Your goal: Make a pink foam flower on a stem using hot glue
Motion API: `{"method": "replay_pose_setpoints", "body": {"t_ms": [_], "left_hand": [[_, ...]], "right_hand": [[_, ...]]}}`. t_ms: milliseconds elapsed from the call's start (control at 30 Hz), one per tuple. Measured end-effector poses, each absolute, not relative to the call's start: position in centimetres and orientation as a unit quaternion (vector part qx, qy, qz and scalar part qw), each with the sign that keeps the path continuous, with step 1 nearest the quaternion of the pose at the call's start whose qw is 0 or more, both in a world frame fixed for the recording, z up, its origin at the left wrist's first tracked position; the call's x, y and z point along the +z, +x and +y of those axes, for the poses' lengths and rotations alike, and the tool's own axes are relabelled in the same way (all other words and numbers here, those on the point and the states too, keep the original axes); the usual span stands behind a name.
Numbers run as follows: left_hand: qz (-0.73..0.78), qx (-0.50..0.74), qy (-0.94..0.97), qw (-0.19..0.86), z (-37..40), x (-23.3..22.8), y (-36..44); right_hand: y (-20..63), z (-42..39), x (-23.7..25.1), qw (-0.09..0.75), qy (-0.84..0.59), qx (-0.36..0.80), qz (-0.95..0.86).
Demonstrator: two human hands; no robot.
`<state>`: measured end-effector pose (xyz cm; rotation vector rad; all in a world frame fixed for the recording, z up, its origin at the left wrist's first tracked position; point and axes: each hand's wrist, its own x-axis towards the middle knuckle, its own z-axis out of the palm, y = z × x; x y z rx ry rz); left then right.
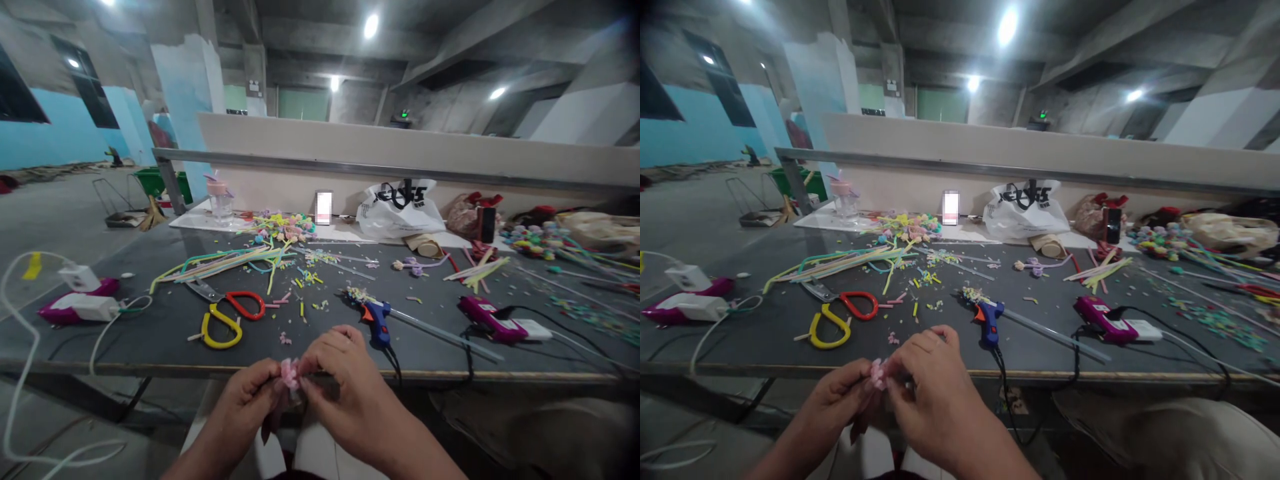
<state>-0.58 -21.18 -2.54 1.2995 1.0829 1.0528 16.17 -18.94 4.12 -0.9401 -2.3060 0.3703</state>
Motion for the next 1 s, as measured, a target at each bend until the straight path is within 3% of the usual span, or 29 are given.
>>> {"method": "replay_pose_setpoints", "body": {"t_ms": [200, 600, 867, 1000], "left_hand": [[0.454, 0.453, 0.533, 0.551, -21.1, -3.5, -0.1], [0.428, 0.501, 0.432, 0.616, -21.7, -4.9, 0.4], [0.337, 0.424, 0.346, 0.766, -21.6, -3.1, -0.1], [0.305, 0.405, 0.303, 0.807, -21.6, -2.9, -0.4]], "right_hand": [[16.2, -18.7, 3.4, 0.278, -0.373, 0.121, -0.877], [15.6, -18.6, 1.9, 0.342, -0.366, 0.148, -0.853], [16.3, -18.0, 3.5, 0.365, -0.357, 0.203, -0.835], [16.1, -18.1, 3.1, 0.344, -0.344, 0.291, -0.824]]}}
